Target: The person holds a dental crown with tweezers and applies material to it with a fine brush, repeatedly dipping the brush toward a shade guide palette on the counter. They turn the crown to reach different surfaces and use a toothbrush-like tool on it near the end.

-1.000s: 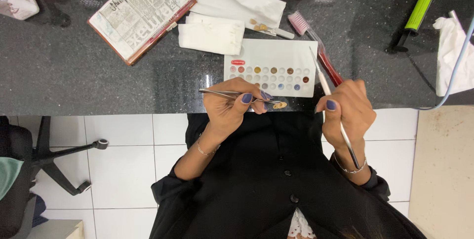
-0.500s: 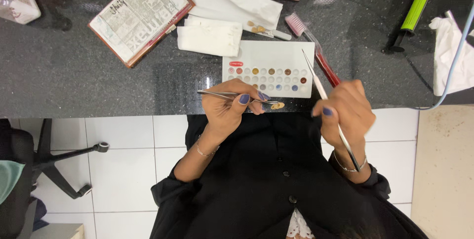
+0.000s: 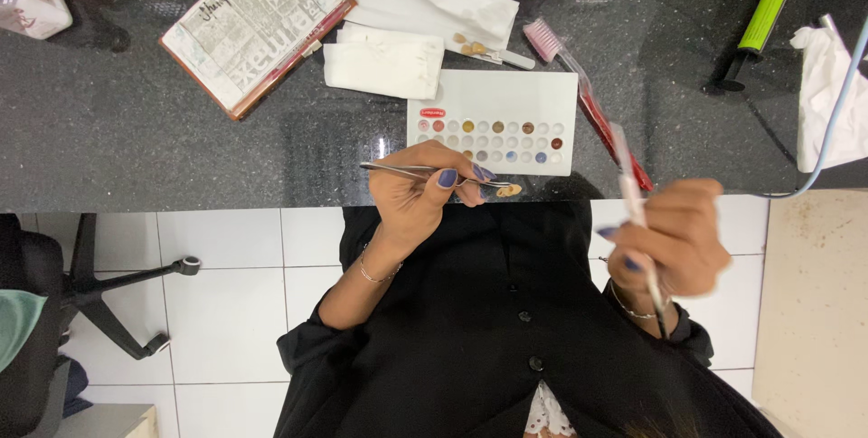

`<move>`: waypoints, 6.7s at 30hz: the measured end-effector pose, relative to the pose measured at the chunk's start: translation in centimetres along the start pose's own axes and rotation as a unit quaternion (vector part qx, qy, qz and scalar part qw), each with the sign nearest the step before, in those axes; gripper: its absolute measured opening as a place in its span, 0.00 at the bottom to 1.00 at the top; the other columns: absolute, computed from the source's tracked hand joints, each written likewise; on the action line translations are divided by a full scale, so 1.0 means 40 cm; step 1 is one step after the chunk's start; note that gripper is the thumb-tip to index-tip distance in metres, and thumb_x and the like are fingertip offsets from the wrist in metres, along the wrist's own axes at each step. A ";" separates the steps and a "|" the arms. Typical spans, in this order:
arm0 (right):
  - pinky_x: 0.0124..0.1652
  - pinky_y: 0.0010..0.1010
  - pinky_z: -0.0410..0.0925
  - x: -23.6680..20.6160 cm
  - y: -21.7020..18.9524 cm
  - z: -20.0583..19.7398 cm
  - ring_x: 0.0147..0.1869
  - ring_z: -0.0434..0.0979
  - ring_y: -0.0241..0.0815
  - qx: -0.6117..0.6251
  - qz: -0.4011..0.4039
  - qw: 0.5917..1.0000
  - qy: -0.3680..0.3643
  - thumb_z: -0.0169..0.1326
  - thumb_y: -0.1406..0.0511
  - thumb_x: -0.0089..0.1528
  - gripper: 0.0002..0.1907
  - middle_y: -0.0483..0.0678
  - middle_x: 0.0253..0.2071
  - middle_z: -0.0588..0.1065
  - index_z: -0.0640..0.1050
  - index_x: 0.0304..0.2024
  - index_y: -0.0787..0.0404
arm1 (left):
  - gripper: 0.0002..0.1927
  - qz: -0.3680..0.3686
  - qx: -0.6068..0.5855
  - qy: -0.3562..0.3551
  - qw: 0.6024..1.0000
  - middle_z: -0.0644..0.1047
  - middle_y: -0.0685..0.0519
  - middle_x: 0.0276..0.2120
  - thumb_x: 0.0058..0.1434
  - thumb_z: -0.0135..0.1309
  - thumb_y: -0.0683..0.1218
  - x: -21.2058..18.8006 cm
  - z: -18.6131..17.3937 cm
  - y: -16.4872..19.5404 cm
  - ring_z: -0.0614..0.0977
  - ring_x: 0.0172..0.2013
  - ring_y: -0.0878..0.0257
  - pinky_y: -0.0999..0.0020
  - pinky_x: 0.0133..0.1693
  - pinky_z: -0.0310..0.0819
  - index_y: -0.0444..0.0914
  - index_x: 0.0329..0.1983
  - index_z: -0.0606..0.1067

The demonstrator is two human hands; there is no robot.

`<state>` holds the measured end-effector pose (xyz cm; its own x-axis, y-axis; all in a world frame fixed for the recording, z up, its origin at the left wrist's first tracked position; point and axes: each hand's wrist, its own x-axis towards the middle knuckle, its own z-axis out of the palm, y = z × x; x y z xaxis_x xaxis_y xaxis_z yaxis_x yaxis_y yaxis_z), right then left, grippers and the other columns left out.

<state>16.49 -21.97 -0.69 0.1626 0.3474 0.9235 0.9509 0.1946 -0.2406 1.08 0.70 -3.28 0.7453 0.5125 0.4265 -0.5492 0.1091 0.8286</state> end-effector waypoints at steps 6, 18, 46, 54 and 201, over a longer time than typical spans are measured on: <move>0.40 0.34 0.60 0.043 -0.030 0.070 0.29 0.68 0.40 -0.071 0.154 0.977 -0.128 0.50 0.62 0.70 0.19 0.44 0.21 0.71 0.80 0.25 0.61 | 0.20 -0.008 -0.002 0.002 1.000 0.80 0.42 0.33 0.75 0.52 0.50 -0.001 0.001 0.003 0.85 0.31 0.60 0.70 0.32 0.84 0.26 0.40 0.76; 0.35 0.36 0.58 0.093 -0.005 0.032 0.23 0.66 0.39 -0.035 0.004 0.999 -0.011 0.42 0.57 0.74 0.30 0.42 0.16 0.66 0.75 0.17 0.60 | 0.20 -0.026 0.002 0.009 1.000 0.80 0.43 0.32 0.75 0.53 0.51 -0.001 0.001 0.001 0.85 0.31 0.60 0.70 0.32 0.84 0.26 0.40 0.76; 0.40 0.34 0.59 0.099 -0.031 0.084 0.25 0.66 0.38 -0.071 0.144 0.983 -0.086 0.44 0.60 0.73 0.26 0.43 0.17 0.67 0.78 0.21 0.61 | 0.20 -0.013 -0.006 0.007 1.000 0.80 0.43 0.33 0.74 0.53 0.51 -0.001 0.000 -0.001 0.85 0.31 0.60 0.70 0.32 0.84 0.26 0.40 0.76; 0.39 0.32 0.59 0.076 -0.030 0.076 0.27 0.67 0.40 -0.070 0.149 0.986 -0.038 0.43 0.58 0.75 0.28 0.45 0.19 0.69 0.76 0.22 0.62 | 0.21 -0.013 0.005 0.006 1.000 0.80 0.42 0.33 0.74 0.52 0.51 -0.002 0.000 0.004 0.86 0.31 0.59 0.70 0.32 0.84 0.25 0.40 0.76; 0.42 0.30 0.59 0.052 -0.001 0.116 0.41 0.73 0.42 -0.107 0.240 0.961 -0.090 0.63 0.69 0.69 0.06 0.49 0.37 0.78 0.78 0.39 0.64 | 0.23 0.017 0.017 0.032 0.999 0.80 0.43 0.32 0.75 0.51 0.54 -0.008 0.002 -0.003 0.85 0.29 0.60 0.69 0.31 0.84 0.26 0.40 0.76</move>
<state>15.57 -16.99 -0.16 0.5654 0.5074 0.6503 0.8137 -0.2141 -0.5403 0.95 0.47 -3.50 0.7001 0.5695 0.4308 -0.5590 0.0617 0.8269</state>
